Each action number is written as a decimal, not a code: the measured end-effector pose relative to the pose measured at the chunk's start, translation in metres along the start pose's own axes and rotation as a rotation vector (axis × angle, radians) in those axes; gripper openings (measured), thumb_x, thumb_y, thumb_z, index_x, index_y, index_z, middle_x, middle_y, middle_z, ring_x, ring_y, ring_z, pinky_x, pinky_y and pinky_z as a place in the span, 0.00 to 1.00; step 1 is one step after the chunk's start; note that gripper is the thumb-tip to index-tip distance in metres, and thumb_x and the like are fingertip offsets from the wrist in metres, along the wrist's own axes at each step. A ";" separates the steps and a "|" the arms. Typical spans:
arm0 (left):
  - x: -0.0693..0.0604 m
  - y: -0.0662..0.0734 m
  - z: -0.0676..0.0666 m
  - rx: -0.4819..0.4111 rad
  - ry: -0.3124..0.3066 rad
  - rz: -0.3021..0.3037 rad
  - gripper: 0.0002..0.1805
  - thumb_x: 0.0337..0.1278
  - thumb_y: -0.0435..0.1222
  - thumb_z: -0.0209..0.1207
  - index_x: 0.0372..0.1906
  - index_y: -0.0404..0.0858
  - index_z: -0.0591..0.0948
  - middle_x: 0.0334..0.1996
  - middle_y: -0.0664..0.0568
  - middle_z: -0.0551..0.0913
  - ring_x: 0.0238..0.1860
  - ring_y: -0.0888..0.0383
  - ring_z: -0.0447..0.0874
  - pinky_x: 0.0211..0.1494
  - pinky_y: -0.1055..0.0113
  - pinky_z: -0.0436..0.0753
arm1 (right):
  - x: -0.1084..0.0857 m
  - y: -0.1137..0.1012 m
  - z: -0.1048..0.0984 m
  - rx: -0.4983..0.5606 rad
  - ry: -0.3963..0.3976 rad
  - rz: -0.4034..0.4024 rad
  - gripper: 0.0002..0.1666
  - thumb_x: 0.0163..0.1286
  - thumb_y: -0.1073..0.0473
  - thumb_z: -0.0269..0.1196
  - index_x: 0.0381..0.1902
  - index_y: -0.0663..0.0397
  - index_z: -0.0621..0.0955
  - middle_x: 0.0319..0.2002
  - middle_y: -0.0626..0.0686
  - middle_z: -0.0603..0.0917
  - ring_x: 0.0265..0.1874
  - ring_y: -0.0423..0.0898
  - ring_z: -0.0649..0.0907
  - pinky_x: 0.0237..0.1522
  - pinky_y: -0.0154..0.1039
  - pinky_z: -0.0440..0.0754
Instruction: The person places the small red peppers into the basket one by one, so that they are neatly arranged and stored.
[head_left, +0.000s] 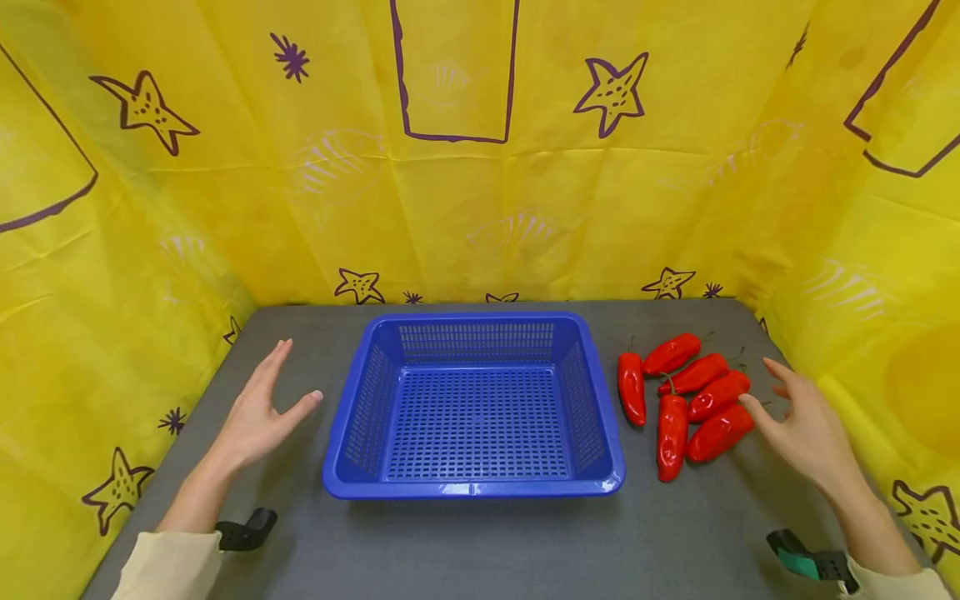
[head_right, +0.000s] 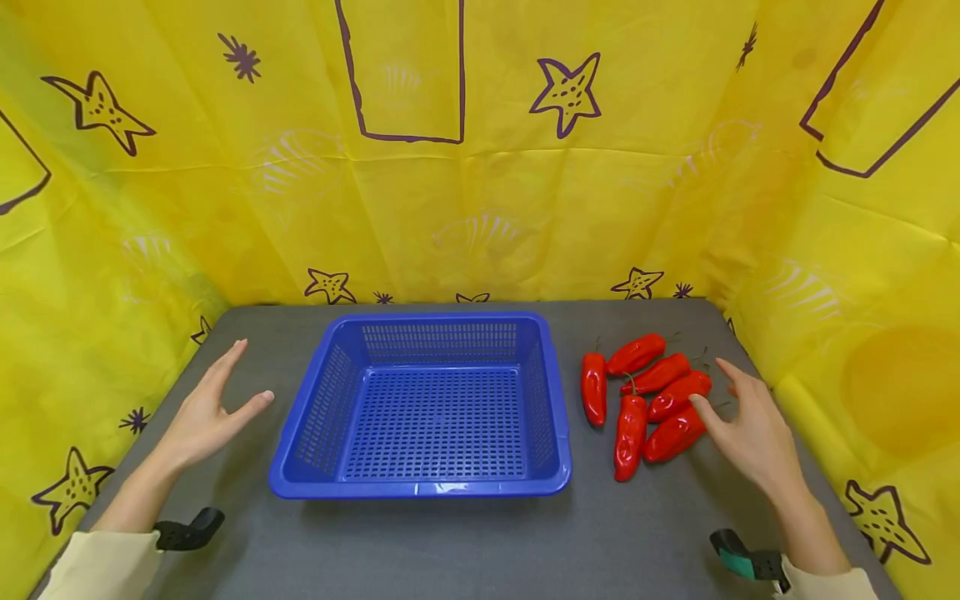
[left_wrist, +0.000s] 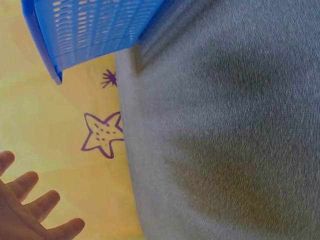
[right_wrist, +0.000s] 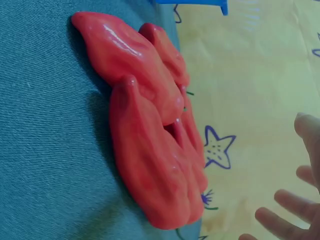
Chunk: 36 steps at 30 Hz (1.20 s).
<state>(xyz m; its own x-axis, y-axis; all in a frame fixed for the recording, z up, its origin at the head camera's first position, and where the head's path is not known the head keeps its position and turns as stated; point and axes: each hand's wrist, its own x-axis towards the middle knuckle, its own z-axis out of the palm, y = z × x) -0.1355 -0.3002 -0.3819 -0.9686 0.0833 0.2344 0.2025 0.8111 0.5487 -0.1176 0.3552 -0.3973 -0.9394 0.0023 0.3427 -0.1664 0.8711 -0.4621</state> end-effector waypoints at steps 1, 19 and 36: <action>0.000 0.001 0.000 -0.008 -0.004 -0.012 0.46 0.55 0.48 0.59 0.73 0.50 0.45 0.72 0.42 0.47 0.69 0.36 0.48 0.59 0.30 0.54 | -0.002 0.001 0.000 0.005 -0.001 0.015 0.40 0.60 0.54 0.64 0.65 0.67 0.63 0.52 0.74 0.70 0.42 0.67 0.75 0.26 0.38 0.75; 0.000 0.004 0.013 -0.264 -0.047 -0.071 0.42 0.58 0.42 0.58 0.73 0.45 0.48 0.68 0.37 0.57 0.63 0.34 0.61 0.57 0.36 0.65 | -0.033 0.011 0.021 0.084 0.002 0.295 0.40 0.67 0.49 0.55 0.68 0.66 0.56 0.58 0.73 0.68 0.45 0.68 0.75 0.38 0.61 0.71; 0.001 0.008 0.025 -0.476 -0.079 -0.109 0.32 0.60 0.39 0.56 0.67 0.35 0.61 0.56 0.33 0.72 0.40 0.73 0.79 0.43 0.73 0.82 | -0.045 0.017 0.039 0.104 -0.070 0.479 0.45 0.67 0.42 0.52 0.67 0.70 0.53 0.56 0.72 0.70 0.30 0.29 0.79 0.27 0.31 0.70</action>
<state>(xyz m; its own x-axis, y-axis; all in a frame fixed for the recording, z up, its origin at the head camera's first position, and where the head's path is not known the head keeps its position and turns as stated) -0.1382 -0.2788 -0.3977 -0.9921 0.0709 0.1038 0.1249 0.4648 0.8766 -0.0899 0.3504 -0.4525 -0.9349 0.3544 0.0172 0.2637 0.7266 -0.6344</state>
